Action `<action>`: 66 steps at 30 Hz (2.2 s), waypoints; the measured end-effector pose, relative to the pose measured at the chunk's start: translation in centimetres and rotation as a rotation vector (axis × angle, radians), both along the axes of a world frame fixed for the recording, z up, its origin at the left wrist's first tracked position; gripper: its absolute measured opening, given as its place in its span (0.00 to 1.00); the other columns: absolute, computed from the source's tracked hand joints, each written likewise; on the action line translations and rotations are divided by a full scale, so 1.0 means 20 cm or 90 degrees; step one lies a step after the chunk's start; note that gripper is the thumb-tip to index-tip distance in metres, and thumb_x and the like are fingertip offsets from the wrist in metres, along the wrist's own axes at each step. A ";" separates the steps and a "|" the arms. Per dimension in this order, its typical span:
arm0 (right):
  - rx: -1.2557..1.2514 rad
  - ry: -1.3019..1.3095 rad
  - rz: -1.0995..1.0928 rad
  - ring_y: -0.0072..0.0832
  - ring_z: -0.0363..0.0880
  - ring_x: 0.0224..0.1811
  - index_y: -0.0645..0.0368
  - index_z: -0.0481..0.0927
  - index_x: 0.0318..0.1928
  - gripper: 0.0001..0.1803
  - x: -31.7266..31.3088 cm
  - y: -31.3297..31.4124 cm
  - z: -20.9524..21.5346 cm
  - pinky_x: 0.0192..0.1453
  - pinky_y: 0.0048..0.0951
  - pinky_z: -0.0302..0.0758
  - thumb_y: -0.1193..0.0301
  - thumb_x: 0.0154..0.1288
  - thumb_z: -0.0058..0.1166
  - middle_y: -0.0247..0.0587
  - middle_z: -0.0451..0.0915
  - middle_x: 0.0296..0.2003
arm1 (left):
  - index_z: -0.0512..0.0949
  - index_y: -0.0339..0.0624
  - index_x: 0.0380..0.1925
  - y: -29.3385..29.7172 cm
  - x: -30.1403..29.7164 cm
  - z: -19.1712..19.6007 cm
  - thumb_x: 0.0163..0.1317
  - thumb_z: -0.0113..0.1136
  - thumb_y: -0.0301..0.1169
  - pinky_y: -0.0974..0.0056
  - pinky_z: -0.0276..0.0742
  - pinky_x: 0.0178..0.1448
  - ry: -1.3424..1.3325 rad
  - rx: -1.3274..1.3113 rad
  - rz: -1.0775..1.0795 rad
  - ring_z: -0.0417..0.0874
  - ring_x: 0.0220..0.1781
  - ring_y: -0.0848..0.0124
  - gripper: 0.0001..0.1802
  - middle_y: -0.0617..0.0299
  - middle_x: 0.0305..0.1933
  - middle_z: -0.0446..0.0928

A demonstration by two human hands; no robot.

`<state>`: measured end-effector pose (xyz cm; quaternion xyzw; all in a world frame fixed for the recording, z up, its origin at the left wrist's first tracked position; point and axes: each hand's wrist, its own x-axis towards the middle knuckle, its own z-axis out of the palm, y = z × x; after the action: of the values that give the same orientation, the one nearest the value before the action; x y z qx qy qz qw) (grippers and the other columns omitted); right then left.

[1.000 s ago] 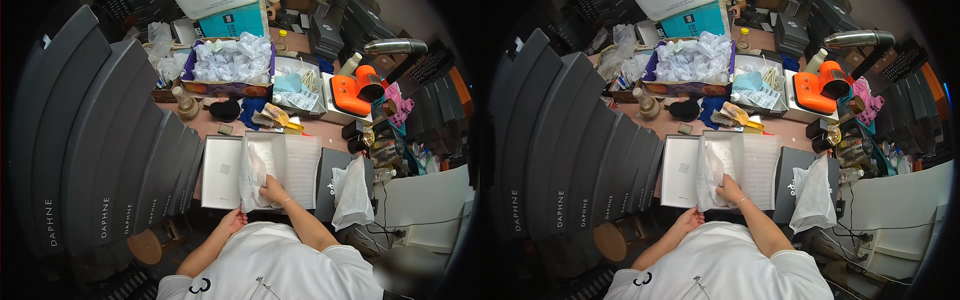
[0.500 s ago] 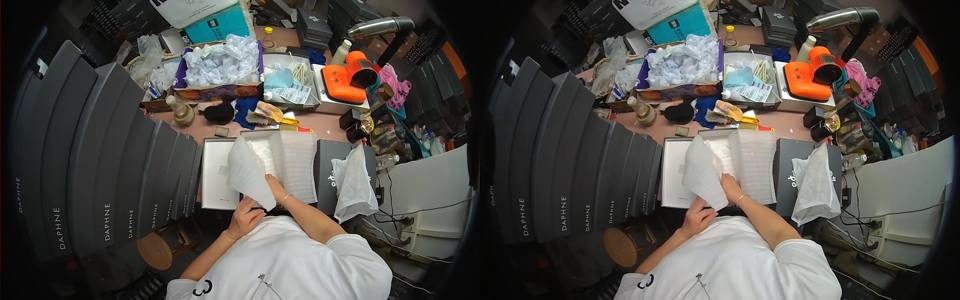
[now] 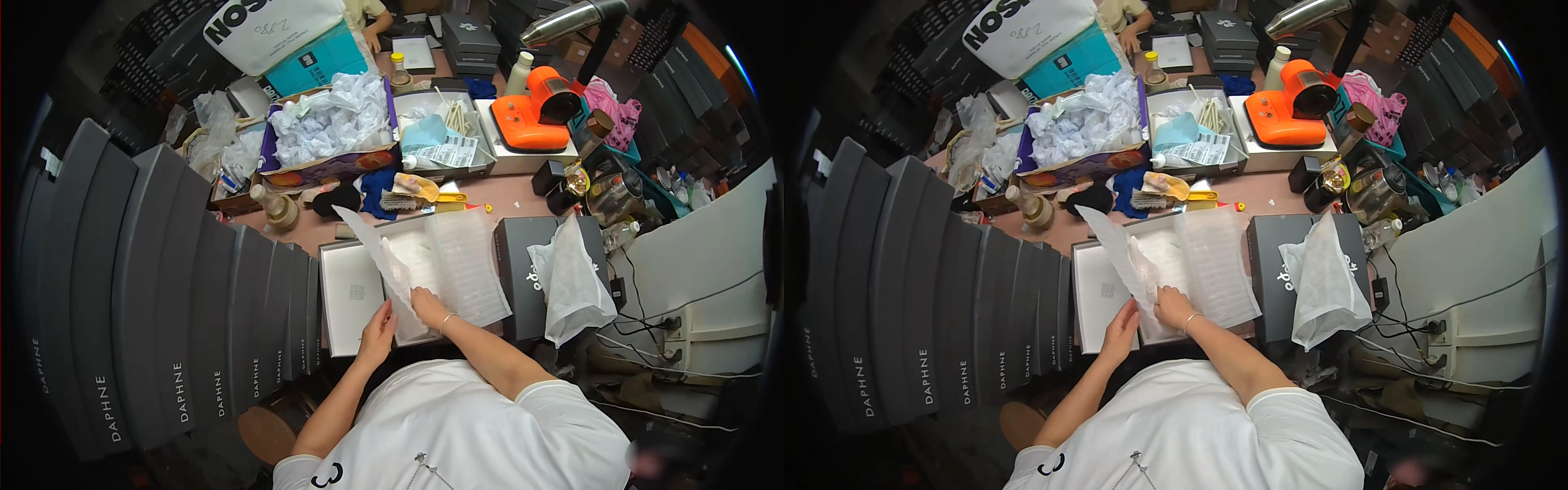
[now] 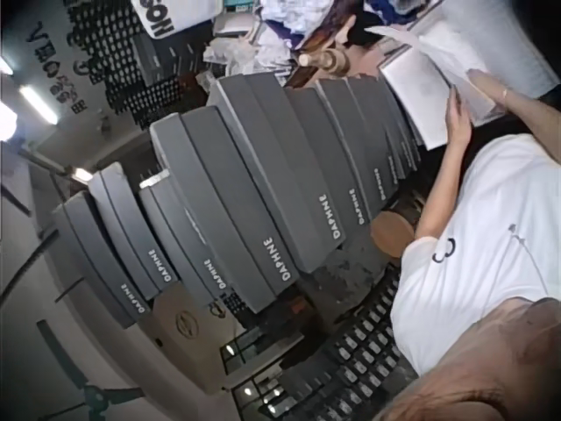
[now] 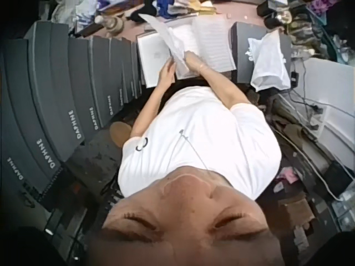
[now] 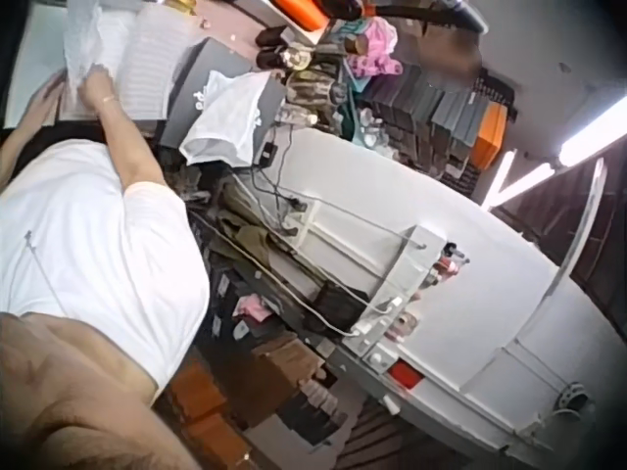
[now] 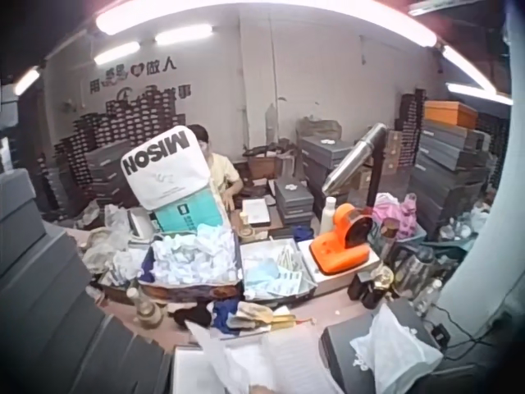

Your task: Packing shoes into boxes, including adding inserts, wrapping in tissue paper, and cleaning them with a brush.

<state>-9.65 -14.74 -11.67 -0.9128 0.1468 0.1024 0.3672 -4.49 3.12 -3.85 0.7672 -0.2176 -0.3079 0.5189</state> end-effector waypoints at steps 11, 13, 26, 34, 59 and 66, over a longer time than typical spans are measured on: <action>-0.426 -0.186 -0.399 0.53 0.55 0.67 0.56 0.64 0.64 0.37 -1.05 -0.61 1.28 0.67 0.49 0.57 0.76 0.50 0.58 0.56 0.60 0.64 | 0.70 0.28 0.55 -0.66 0.28 -0.05 0.58 0.58 0.48 0.50 0.56 0.69 -0.439 0.558 -0.820 0.61 0.68 0.51 0.35 0.40 0.68 0.56; -0.359 -0.102 -0.492 0.55 0.55 0.67 0.54 0.64 0.65 0.39 -1.26 -0.70 1.29 0.69 0.48 0.56 0.79 0.48 0.57 0.57 0.56 0.65 | 0.78 0.31 0.44 -0.75 0.26 -0.07 0.53 0.60 0.55 0.51 0.60 0.65 -0.491 0.497 -0.742 0.67 0.62 0.53 0.34 0.43 0.57 0.69; -0.132 -0.398 -0.162 0.46 0.80 0.42 0.62 0.78 0.48 0.22 -0.53 -0.83 1.45 0.45 0.35 0.77 0.86 0.50 0.47 0.51 0.81 0.39 | 0.60 0.45 0.67 -0.95 -0.04 0.35 0.67 0.43 0.59 0.55 0.62 0.68 0.564 -0.116 -0.209 0.66 0.67 0.62 0.37 0.52 0.67 0.64; 0.437 -0.092 0.210 0.38 0.78 0.47 0.60 0.74 0.53 0.19 -0.44 -0.18 1.13 0.53 0.32 0.74 0.79 0.59 0.48 0.48 0.77 0.47 | 0.60 0.40 0.65 -0.41 -0.07 0.32 0.61 0.61 0.31 0.61 0.68 0.65 0.419 -0.262 -0.108 0.69 0.63 0.66 0.33 0.56 0.64 0.67; 0.069 -0.206 -0.039 0.55 0.70 0.55 0.69 0.73 0.52 0.19 -0.28 -0.04 0.43 0.62 0.45 0.67 0.79 0.58 0.49 0.65 0.72 0.50 | 0.62 0.41 0.65 -0.62 0.10 -0.27 0.70 0.46 0.46 0.58 0.69 0.61 0.499 0.050 0.100 0.71 0.61 0.63 0.29 0.50 0.64 0.66; 0.088 0.127 -0.284 0.44 0.81 0.42 0.73 0.78 0.43 0.16 -0.72 -0.35 0.26 0.49 0.38 0.76 0.71 0.64 0.46 0.59 0.80 0.38 | 0.72 0.34 0.50 -0.02 0.02 -0.25 0.57 0.58 0.25 0.65 0.77 0.42 -0.160 0.073 0.165 0.81 0.37 0.66 0.19 0.55 0.40 0.78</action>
<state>-23.95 -21.65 -6.54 -0.8160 0.3726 0.1183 0.4259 -4.13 2.67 -8.86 0.8495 -0.1621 -0.1524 0.4783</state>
